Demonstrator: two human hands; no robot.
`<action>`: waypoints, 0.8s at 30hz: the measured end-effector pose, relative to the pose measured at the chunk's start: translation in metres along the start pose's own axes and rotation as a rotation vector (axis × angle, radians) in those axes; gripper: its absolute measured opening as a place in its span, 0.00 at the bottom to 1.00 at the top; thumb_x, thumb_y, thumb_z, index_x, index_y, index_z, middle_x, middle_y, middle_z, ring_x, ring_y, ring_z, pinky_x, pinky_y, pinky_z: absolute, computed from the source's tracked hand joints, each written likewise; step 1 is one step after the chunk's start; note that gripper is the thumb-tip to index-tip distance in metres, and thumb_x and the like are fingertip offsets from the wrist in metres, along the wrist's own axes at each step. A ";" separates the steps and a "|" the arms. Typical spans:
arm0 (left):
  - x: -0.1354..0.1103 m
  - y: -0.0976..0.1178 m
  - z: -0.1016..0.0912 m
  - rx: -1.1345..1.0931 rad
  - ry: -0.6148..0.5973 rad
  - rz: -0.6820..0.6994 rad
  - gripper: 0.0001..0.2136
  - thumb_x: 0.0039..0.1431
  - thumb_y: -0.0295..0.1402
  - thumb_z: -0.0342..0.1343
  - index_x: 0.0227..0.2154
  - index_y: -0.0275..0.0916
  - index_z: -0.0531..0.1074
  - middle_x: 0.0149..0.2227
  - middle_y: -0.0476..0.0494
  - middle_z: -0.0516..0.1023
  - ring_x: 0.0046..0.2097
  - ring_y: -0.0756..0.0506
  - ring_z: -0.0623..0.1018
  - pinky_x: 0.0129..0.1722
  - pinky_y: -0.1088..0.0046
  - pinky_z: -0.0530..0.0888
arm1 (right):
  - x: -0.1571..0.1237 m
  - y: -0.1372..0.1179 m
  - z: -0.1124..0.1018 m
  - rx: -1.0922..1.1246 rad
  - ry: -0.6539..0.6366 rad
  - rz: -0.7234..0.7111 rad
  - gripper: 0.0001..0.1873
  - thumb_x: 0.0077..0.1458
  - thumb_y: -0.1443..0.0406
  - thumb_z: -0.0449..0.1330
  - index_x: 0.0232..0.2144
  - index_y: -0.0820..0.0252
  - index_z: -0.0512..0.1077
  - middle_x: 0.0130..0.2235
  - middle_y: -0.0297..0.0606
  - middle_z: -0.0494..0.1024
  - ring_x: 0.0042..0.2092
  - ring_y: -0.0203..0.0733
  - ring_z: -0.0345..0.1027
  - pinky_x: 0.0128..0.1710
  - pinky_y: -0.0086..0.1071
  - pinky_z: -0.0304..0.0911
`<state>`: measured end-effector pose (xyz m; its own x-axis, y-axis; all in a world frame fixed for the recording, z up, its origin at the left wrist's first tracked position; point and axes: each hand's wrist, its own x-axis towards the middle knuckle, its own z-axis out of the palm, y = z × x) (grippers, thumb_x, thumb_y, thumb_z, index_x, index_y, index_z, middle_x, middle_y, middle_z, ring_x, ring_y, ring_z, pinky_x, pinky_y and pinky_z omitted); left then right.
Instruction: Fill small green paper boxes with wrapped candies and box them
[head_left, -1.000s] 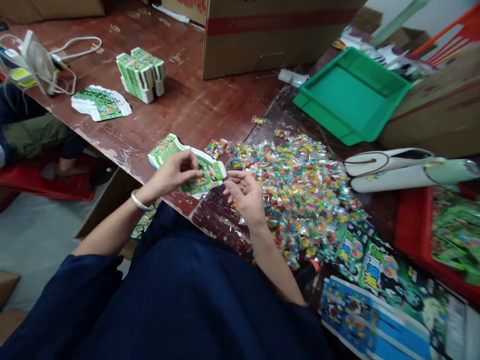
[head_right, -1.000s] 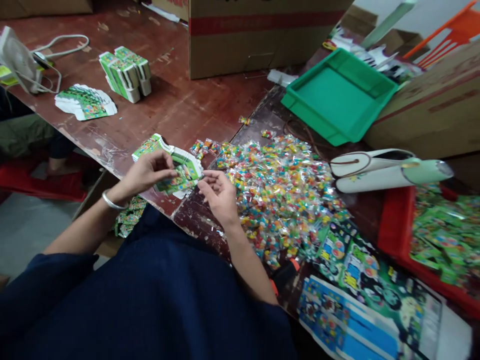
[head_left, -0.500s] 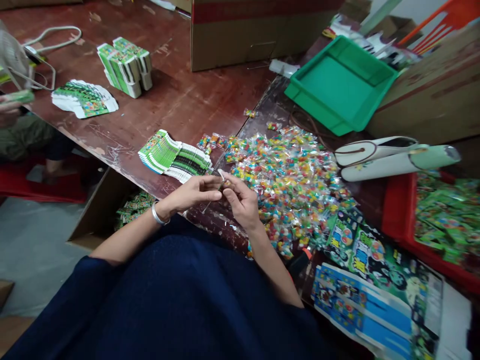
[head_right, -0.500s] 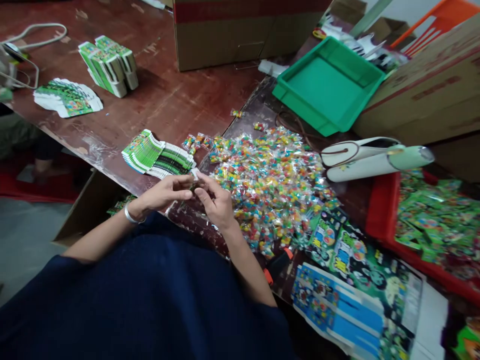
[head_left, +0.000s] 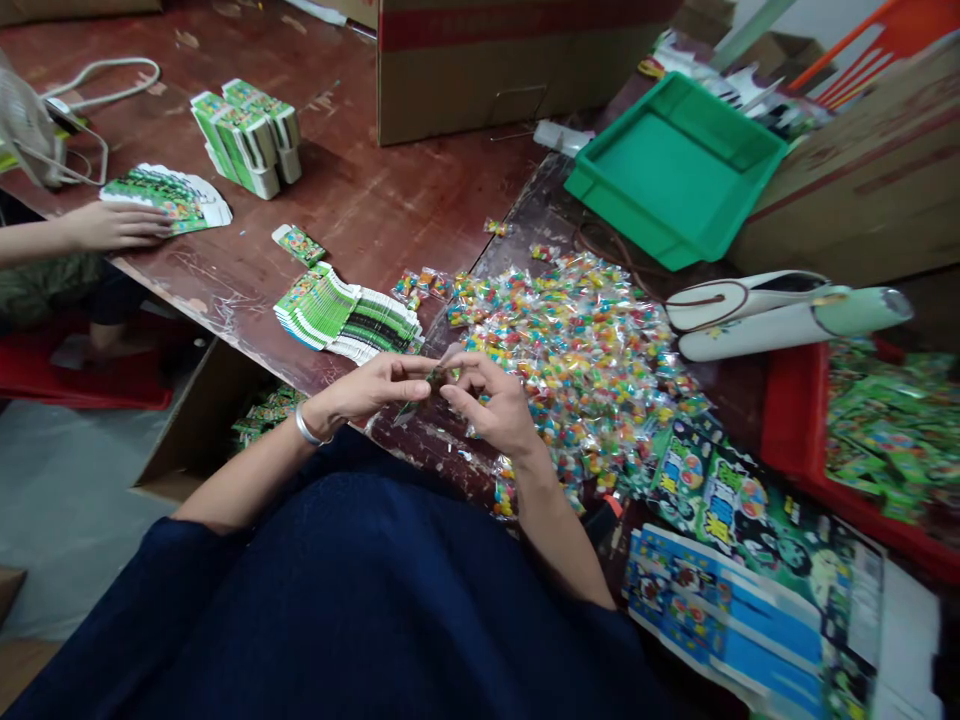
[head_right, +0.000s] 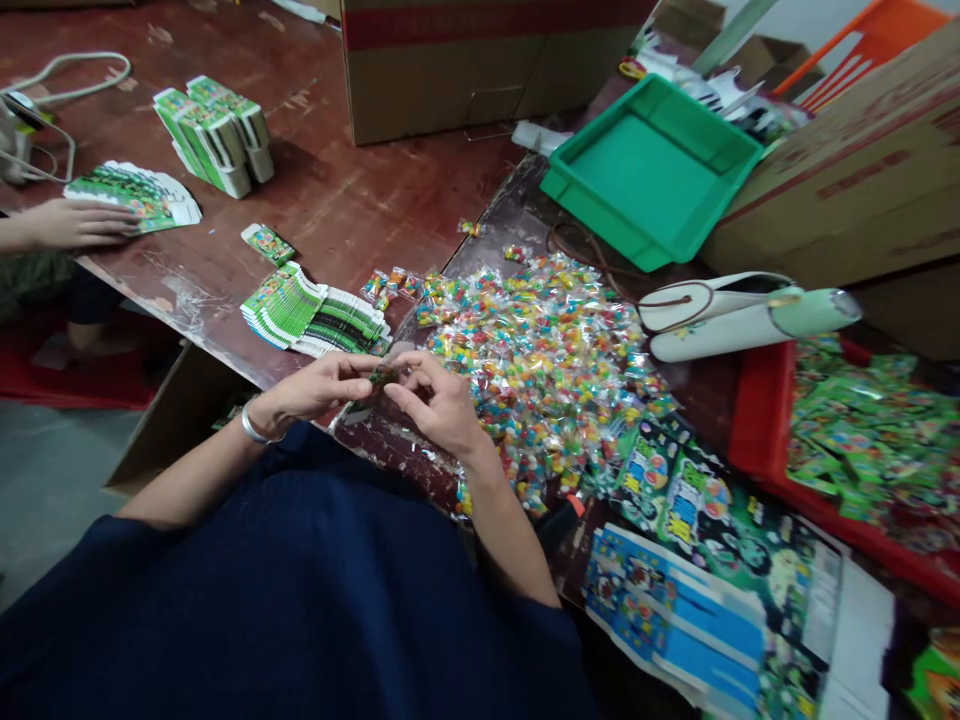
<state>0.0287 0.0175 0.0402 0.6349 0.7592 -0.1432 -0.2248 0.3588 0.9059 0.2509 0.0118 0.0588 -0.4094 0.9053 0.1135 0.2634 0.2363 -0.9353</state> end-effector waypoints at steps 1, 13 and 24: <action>0.000 0.000 0.001 0.050 -0.007 0.008 0.21 0.55 0.46 0.72 0.48 0.39 0.84 0.37 0.41 0.85 0.38 0.44 0.83 0.39 0.69 0.77 | 0.000 0.000 -0.002 0.042 -0.027 0.046 0.10 0.61 0.57 0.67 0.41 0.53 0.75 0.23 0.24 0.73 0.24 0.35 0.68 0.29 0.32 0.65; 0.018 -0.016 0.017 0.221 0.576 0.255 0.16 0.56 0.46 0.70 0.34 0.37 0.79 0.33 0.46 0.80 0.33 0.48 0.76 0.35 0.72 0.76 | -0.001 0.020 0.030 0.118 0.383 0.158 0.17 0.59 0.50 0.69 0.29 0.54 0.73 0.27 0.28 0.70 0.29 0.36 0.65 0.31 0.31 0.66; 0.015 -0.020 0.016 0.367 0.478 0.355 0.24 0.59 0.37 0.68 0.57 0.44 0.73 0.45 0.44 0.77 0.34 0.50 0.74 0.32 0.73 0.76 | 0.004 0.033 0.042 0.134 0.549 0.051 0.17 0.62 0.51 0.65 0.50 0.48 0.78 0.34 0.31 0.73 0.31 0.37 0.65 0.33 0.33 0.69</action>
<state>0.0543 0.0132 0.0259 0.1553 0.9825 0.1028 -0.0408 -0.0976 0.9944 0.2210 0.0086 0.0142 0.1242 0.9736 0.1914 0.1432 0.1733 -0.9744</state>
